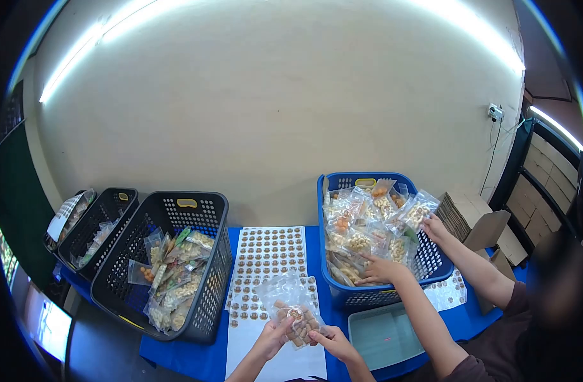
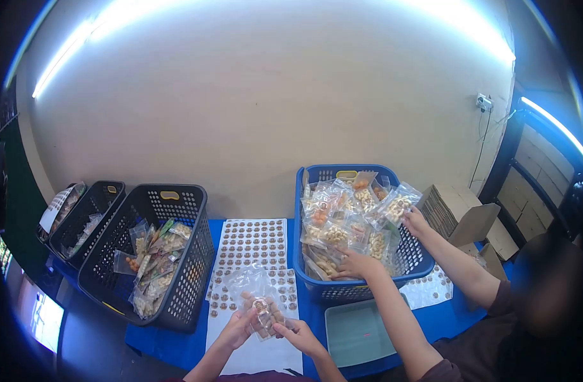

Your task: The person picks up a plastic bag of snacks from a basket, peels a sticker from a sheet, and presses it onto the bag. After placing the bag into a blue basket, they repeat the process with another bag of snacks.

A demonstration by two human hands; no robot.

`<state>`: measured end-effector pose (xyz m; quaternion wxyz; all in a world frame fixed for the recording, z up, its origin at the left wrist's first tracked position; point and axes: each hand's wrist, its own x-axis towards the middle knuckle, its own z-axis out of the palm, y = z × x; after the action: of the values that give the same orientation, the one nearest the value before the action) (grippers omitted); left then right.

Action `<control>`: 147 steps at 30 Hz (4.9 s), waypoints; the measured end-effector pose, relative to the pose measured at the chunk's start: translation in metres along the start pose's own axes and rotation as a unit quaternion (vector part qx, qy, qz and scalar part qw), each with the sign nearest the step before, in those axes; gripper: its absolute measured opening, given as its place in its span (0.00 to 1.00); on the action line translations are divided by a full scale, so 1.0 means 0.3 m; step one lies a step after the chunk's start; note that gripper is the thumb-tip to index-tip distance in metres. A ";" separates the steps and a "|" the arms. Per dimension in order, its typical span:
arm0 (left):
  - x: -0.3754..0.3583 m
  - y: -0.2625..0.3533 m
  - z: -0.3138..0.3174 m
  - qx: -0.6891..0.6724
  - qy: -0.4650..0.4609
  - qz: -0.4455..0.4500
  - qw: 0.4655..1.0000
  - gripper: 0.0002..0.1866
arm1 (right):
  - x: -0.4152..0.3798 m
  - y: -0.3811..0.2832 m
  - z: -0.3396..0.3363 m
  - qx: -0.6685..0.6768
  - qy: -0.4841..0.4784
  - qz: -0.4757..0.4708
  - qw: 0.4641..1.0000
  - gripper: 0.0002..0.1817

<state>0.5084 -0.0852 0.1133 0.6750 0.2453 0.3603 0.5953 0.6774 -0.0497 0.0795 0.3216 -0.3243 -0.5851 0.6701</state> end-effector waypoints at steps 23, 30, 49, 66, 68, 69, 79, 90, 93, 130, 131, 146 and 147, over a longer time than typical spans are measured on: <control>0.009 0.067 -0.121 0.201 0.061 0.045 0.977 0.18 | 0.198 -0.150 -0.125 0.257 0.140 -0.147 0.945 0.21; -0.140 0.203 -0.174 0.342 0.009 0.113 0.933 0.12 | 0.124 -0.068 -0.089 0.130 0.140 -0.036 0.981 0.10; 0.315 0.752 -0.901 0.783 0.220 0.223 0.537 0.11 | -0.115 0.076 -0.201 0.004 0.354 -0.074 0.932 0.08; 0.273 0.365 -1.090 0.839 0.147 -0.334 0.404 0.34 | -0.053 0.066 -0.078 -0.125 0.198 0.011 0.972 0.09; 0.242 0.360 -1.105 0.827 0.191 -0.326 0.417 0.31 | -0.060 0.111 -0.091 -0.101 0.196 0.004 0.975 0.08; 0.240 0.343 -1.152 0.847 0.172 -0.297 0.406 0.29 | -0.063 0.125 -0.092 -0.089 0.195 0.001 0.977 0.08; 0.354 0.520 -1.077 0.930 0.246 0.011 0.274 0.10 | -0.117 0.166 -0.126 -0.062 0.187 0.020 0.980 0.08; 0.091 0.770 -0.266 0.518 0.202 0.389 0.734 0.32 | -0.067 0.253 -0.150 -0.049 0.183 0.034 0.981 0.07; 0.006 0.607 -0.081 0.526 0.110 0.327 0.778 0.10 | -0.059 0.205 -0.127 0.009 0.119 0.044 0.992 0.10; -0.197 0.418 -0.394 0.280 0.395 0.402 0.777 0.11 | 0.469 0.557 0.209 -0.207 -0.107 0.040 0.972 0.14; -0.200 0.424 -0.394 0.242 0.398 0.395 0.792 0.11 | 0.496 0.601 0.243 -0.233 -0.112 0.014 0.966 0.16; -0.198 0.425 -0.416 0.194 0.439 0.369 0.796 0.14 | 0.635 0.806 0.513 -0.524 -0.211 0.139 0.814 0.54; -0.197 0.421 -0.419 0.191 0.436 0.369 0.798 0.14 | 0.638 0.798 0.517 -0.527 -0.209 0.146 0.811 0.54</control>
<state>0.3295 -0.1340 0.1430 0.1149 0.1975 0.6050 0.7627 0.4278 -0.0098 -0.1529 -0.1302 -0.3777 -0.8473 0.3498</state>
